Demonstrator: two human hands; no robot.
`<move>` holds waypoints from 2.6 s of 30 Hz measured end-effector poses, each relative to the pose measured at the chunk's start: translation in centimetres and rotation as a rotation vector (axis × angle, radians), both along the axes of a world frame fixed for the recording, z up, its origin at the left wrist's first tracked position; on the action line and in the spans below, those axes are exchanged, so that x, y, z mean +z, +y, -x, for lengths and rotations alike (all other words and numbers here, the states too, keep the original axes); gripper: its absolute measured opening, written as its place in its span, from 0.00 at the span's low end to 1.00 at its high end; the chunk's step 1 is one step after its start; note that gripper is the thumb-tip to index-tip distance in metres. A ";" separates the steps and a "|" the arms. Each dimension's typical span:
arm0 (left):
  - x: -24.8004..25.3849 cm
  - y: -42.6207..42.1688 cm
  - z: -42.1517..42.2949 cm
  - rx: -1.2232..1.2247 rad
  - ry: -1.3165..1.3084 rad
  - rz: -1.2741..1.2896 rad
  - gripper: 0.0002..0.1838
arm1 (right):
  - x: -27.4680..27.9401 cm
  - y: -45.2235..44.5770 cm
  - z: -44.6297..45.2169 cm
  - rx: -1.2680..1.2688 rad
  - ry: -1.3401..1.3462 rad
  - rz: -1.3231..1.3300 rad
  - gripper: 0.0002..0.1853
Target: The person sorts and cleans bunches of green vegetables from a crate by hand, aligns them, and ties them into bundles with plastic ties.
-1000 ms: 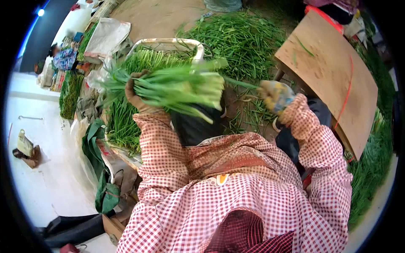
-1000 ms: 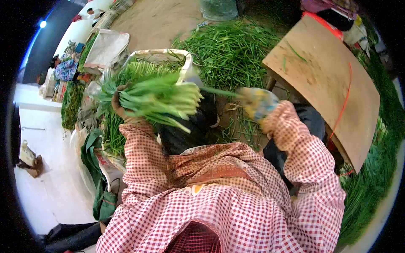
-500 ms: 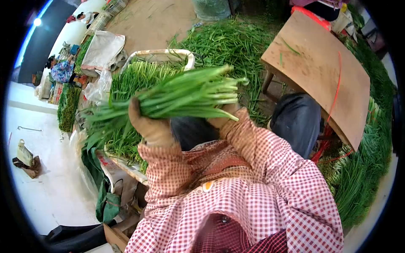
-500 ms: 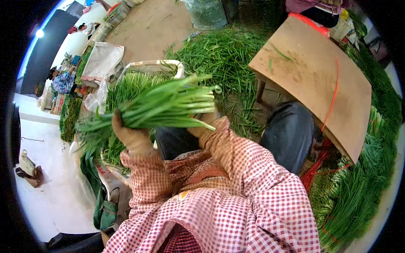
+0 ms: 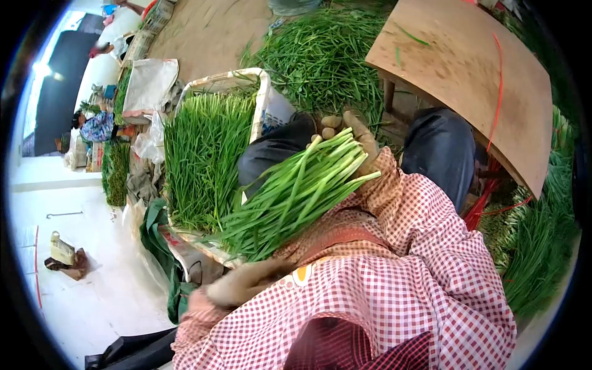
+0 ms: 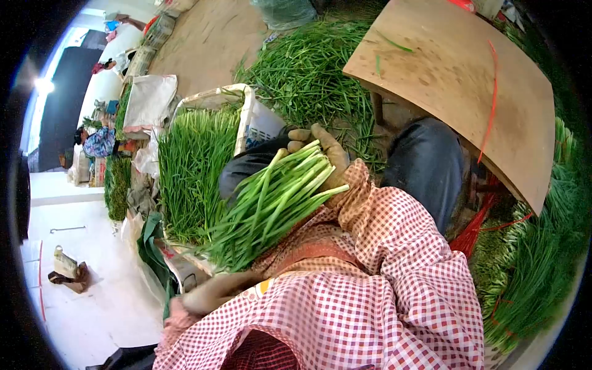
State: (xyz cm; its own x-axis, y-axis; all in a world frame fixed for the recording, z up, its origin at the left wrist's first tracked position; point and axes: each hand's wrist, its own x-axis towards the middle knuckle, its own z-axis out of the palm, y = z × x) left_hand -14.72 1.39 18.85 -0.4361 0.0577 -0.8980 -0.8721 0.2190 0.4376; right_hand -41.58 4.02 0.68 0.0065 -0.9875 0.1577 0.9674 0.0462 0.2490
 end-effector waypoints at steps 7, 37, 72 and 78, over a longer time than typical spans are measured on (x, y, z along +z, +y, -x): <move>1.0 -6.1 5.7 0.273 1.003 0.545 0.46 | 3.0 1.0 0.0 -0.013 0.046 -0.204 0.21; -8.3 0.8 2.7 1.189 0.424 -0.272 0.47 | 9.5 3.0 0.5 -0.250 2.531 0.103 0.30; -8.0 0.3 4.0 1.184 0.363 -0.337 0.46 | -0.8 -0.1 2.5 -0.797 2.276 0.405 0.11; -8.6 1.0 2.1 1.205 0.394 -0.252 0.49 | -0.2 -4.5 6.5 -0.369 2.738 -0.253 0.08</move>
State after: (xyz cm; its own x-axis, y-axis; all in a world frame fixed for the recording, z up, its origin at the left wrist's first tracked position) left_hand -16.84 2.35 10.24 -0.5624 -0.4070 -0.7198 -0.2646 -0.7361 0.6230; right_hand -48.05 -0.49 0.44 -0.1726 -0.9822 0.0744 -0.7945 0.0942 -0.5999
